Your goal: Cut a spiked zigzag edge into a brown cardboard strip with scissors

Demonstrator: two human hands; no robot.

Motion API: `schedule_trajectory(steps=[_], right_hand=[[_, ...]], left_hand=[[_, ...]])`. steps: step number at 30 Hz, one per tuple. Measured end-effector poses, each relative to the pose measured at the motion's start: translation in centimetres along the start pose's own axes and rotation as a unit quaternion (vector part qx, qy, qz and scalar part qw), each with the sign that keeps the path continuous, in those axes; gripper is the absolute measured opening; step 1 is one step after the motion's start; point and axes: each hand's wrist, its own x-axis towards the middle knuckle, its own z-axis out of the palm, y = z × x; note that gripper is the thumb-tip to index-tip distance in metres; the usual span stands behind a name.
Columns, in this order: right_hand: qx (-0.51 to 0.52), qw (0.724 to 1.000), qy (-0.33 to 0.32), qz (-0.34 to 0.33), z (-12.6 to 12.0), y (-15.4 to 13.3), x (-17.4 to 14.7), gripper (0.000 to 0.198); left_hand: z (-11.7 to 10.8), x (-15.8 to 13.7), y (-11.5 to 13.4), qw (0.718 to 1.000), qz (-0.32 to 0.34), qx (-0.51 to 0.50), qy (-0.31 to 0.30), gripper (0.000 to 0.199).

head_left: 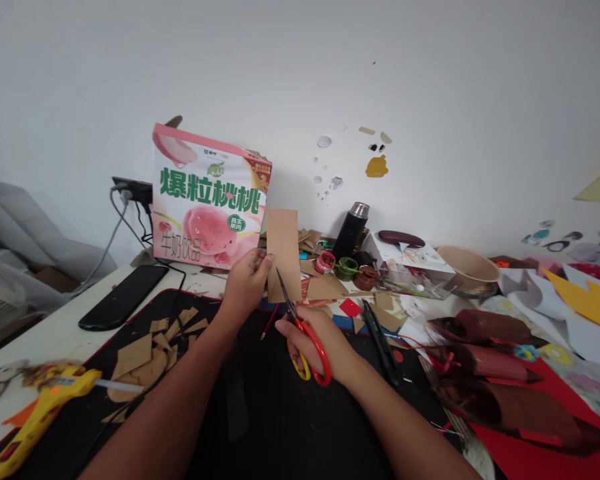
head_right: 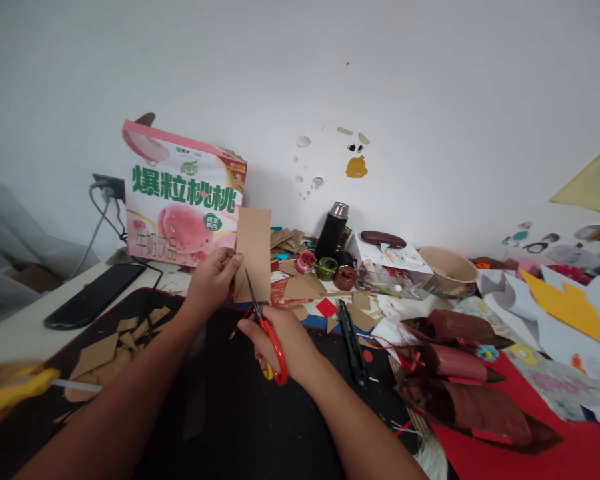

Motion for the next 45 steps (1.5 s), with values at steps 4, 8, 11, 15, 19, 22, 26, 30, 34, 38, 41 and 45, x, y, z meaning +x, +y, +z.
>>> schedule_trajectory(steps=[4,8,11,15,19,22,26,30,34,38,41,45], right_hand=[[-0.012,1.000,0.003,-0.004,0.0,-0.1,0.0,0.042],[-0.038,0.999,0.010,-0.005,-0.1,-0.2,0.0,0.044],[-0.060,0.998,0.010,0.001,-0.2,-0.1,0.0,0.046],[-0.061,0.998,0.018,0.006,-0.1,0.1,0.0,0.047],[-0.049,0.998,0.027,0.014,0.2,0.3,0.1,0.045],[-0.046,0.998,0.044,0.006,0.4,0.5,0.1,0.042],[-0.059,0.997,0.049,-0.005,0.5,0.5,0.2,0.042],[-0.062,0.997,0.055,-0.002,0.6,0.4,0.1,0.041],[-0.054,0.997,0.053,0.006,0.7,0.8,0.2,0.038],[-0.054,0.998,0.044,0.004,0.6,1.3,0.4,0.035],[-0.061,0.997,0.046,-0.005,0.6,1.1,0.4,0.034],[-0.095,0.993,0.069,-0.016,0.7,0.5,0.3,0.033]], left_hand=[[0.0,-0.1,0.2,1.000,-0.002,-0.002,-0.004,0.025],[0.1,-0.1,0.4,1.000,-0.018,-0.009,-0.008,0.023],[0.2,-0.2,0.4,0.999,-0.027,-0.022,-0.008,0.024],[0.3,-0.2,0.3,0.999,-0.031,-0.020,-0.003,0.026],[0.3,-0.2,0.0,1.000,-0.023,-0.010,0.000,0.025],[0.4,-0.1,-0.3,0.999,-0.024,-0.022,-0.005,0.025],[0.4,0.0,-0.6,1.000,-0.020,-0.021,-0.008,0.025],[0.4,0.0,-0.6,1.000,-0.005,-0.011,0.003,0.025],[0.5,0.0,-0.6,0.999,-0.018,-0.027,-0.004,0.026],[0.5,0.0,-0.7,1.000,-0.023,-0.013,-0.005,0.027],[0.5,0.0,-0.8,1.000,-0.020,0.008,-0.005,0.027],[0.6,0.1,-0.7,1.000,-0.022,0.014,-0.006,0.026]])
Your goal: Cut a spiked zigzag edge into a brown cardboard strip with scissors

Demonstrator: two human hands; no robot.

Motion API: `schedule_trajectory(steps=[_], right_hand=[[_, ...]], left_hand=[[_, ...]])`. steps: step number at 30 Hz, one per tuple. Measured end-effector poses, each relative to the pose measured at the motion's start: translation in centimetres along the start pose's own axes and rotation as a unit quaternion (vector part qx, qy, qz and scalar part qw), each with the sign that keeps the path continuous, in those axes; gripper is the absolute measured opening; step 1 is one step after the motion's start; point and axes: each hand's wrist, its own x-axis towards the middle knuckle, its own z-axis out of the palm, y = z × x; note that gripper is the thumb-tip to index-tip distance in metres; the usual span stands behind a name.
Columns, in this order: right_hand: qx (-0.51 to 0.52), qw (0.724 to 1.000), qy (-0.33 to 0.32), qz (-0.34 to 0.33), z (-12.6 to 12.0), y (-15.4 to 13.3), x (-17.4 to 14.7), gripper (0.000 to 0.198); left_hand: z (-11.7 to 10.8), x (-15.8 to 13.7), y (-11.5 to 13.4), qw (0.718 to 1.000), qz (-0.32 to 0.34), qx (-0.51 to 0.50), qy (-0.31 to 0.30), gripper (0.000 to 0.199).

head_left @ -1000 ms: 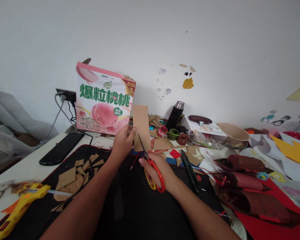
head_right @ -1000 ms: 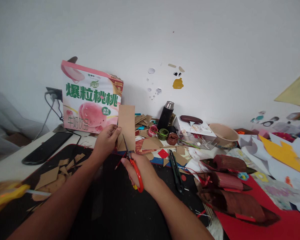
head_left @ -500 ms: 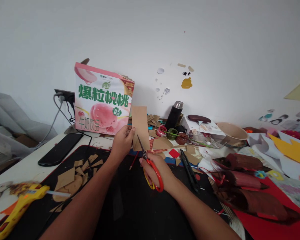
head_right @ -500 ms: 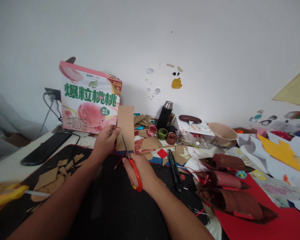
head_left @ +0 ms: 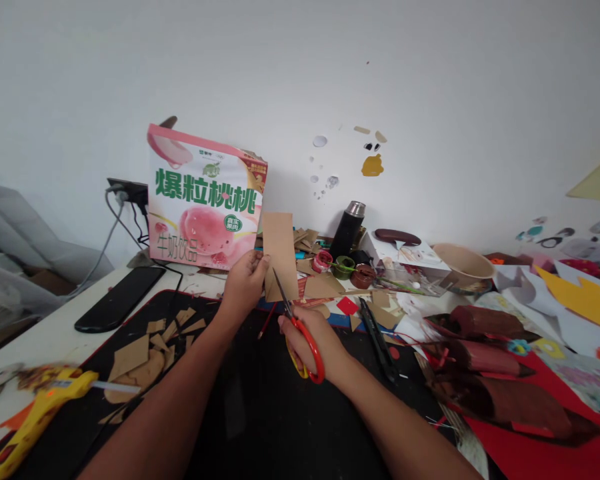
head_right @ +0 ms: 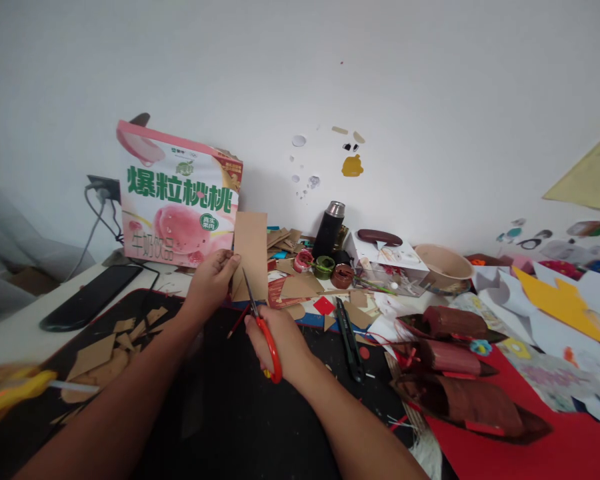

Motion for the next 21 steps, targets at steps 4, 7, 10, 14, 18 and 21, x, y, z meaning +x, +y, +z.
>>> schedule_trajectory(steps=[4,7,10,14,18,21], right_hand=[[0.002,1.000,-0.007,0.012,0.04,-0.12,-0.02,0.031],[0.017,1.000,-0.013,0.022,0.15,0.01,-0.05,0.032],[0.019,1.000,-0.014,0.020,0.27,0.13,-0.10,0.032],[0.025,0.999,-0.014,0.023,0.37,0.30,-0.12,0.032],[0.018,1.000,-0.008,0.011,0.38,0.59,-0.04,0.031],[0.014,1.000,-0.006,0.012,0.42,0.80,0.01,0.031]], left_hand=[[-0.03,-0.03,0.24,1.000,0.002,-0.001,-0.001,0.026],[-0.10,-0.06,0.43,1.000,-0.003,0.002,-0.006,0.026],[-0.13,-0.07,0.54,1.000,-0.007,0.009,-0.004,0.025],[-0.13,-0.05,0.62,1.000,-0.010,0.010,-0.004,0.025],[-0.11,-0.06,0.59,1.000,-0.012,0.012,-0.005,0.026],[-0.04,-0.07,0.44,1.000,-0.022,-0.002,-0.009,0.026]])
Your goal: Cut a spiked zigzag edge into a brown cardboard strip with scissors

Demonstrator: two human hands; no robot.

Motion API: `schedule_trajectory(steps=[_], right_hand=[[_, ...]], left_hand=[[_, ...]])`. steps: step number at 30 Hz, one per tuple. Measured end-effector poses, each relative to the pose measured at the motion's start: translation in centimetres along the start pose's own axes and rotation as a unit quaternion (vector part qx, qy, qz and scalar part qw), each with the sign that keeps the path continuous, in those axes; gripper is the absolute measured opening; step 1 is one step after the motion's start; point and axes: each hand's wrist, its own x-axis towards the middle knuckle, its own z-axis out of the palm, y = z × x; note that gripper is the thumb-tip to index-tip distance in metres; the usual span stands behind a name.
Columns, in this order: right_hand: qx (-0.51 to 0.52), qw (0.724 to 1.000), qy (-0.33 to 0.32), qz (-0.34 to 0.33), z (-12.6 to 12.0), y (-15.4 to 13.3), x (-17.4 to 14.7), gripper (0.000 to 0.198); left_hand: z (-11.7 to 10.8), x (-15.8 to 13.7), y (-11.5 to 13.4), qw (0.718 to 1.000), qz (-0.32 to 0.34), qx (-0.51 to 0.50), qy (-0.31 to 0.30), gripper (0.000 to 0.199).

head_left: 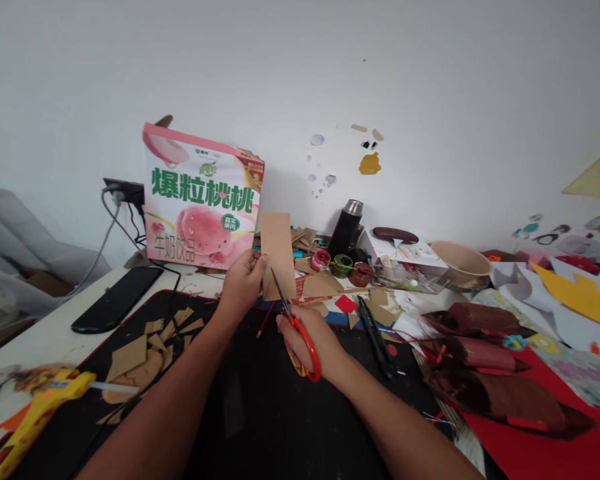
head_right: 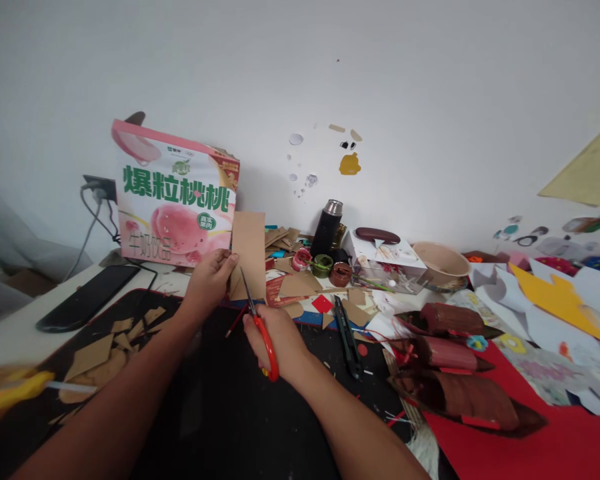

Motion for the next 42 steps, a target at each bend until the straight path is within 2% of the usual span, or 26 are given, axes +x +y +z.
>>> schedule_trajectory(steps=[13,19,23,25,27,29,31,36,39,42], right_hand=[[-0.042,0.999,0.019,-0.025,-0.1,0.0,0.4,0.030],[0.052,0.999,-0.010,0.010,0.0,-0.4,0.1,0.031],[0.102,0.994,0.029,-0.016,-0.3,-0.8,0.1,0.037],[0.135,0.989,0.059,-0.025,-0.8,-1.1,0.3,0.040],[0.160,0.982,0.096,-0.029,-1.5,-1.3,0.5,0.043],[0.167,0.977,0.130,-0.034,-2.1,-1.3,0.7,0.046],[0.164,0.974,0.149,-0.036,-2.5,-1.2,1.0,0.047],[0.168,0.974,0.142,-0.044,-2.7,-0.8,1.1,0.045],[0.164,0.975,0.141,-0.053,-2.7,-0.8,1.1,0.045],[0.171,0.973,0.146,-0.044,-2.9,-1.0,1.1,0.047]], left_hand=[[0.2,0.2,-0.8,1.000,0.022,-0.002,0.012,0.028],[0.4,0.0,-0.7,0.998,-0.014,-0.055,0.006,0.030],[-0.6,0.6,-1.4,0.992,-0.058,-0.110,0.010,0.034],[-1.3,1.0,-2.0,0.995,-0.064,-0.057,-0.056,0.029],[-1.7,1.3,-2.4,0.982,-0.039,0.079,-0.168,0.027],[-1.5,1.2,-2.4,0.942,0.021,0.227,-0.246,0.018],[-0.7,0.6,-2.0,0.907,0.057,0.303,-0.288,0.015],[2.1,-1.8,-1.0,0.853,0.115,0.391,-0.327,0.022],[3.0,-2.8,-1.3,0.838,0.144,0.429,-0.305,0.025],[3.3,-3.2,-1.6,0.829,0.141,0.467,-0.274,0.031]])
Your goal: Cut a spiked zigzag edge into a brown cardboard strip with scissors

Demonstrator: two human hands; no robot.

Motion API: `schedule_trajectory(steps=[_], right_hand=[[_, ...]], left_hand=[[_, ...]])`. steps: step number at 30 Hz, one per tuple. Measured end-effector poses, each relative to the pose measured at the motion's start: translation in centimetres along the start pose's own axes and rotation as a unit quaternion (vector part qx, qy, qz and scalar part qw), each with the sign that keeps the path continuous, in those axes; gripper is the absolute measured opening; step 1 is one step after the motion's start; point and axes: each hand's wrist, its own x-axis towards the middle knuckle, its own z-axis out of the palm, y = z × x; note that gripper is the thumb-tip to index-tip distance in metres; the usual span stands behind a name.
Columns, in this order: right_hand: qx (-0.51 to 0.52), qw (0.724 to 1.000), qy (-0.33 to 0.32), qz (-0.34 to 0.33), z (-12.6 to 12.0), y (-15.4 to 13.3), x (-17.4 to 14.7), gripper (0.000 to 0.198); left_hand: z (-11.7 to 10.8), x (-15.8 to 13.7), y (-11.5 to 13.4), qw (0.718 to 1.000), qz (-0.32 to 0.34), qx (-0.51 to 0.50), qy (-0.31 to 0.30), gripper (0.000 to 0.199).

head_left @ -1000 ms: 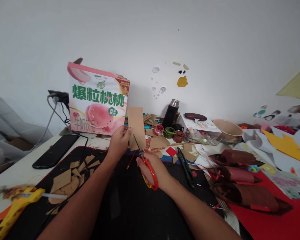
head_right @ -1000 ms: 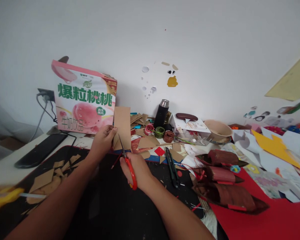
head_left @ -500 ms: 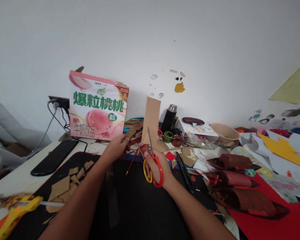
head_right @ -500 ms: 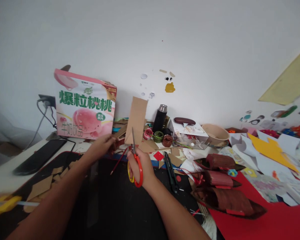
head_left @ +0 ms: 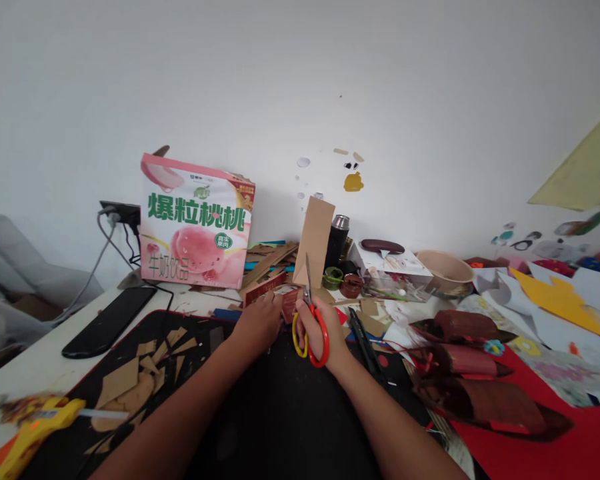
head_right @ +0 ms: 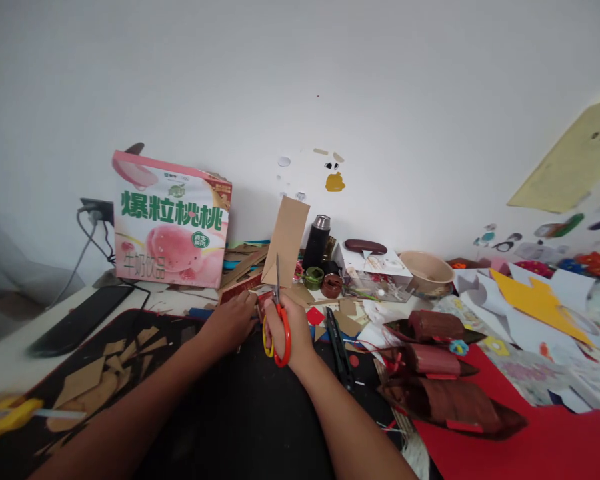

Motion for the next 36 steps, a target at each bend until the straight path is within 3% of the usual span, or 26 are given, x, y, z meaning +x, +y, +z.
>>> schedule_trajectory(steps=[10,16,23,27,32,36], right_hand=[[-0.014,1.000,0.003,-0.011,-0.6,0.2,0.2,0.044],[-0.009,1.000,0.014,-0.018,-0.9,0.1,0.4,0.042],[-0.009,0.999,0.020,-0.035,-1.2,0.2,0.6,0.042],[-0.005,1.000,0.012,-0.028,-1.3,-0.1,0.5,0.043],[-0.022,0.999,0.015,-0.018,-1.2,0.0,0.5,0.041],[-0.028,0.999,0.013,-0.034,-1.3,0.3,0.5,0.040]], left_hand=[[-0.2,-0.4,-0.6,0.995,0.061,-0.079,-0.011,0.039],[-1.3,-1.2,-1.0,0.996,0.045,-0.064,-0.046,0.041],[-2.0,-2.7,-1.4,0.989,0.036,-0.143,-0.008,0.051],[-2.5,-4.3,-1.0,0.979,0.067,-0.194,-0.005,0.040],[-1.2,-3.3,-0.8,0.996,0.006,-0.086,0.030,0.028],[0.4,-1.6,-0.6,1.000,0.012,-0.016,0.017,0.024]])
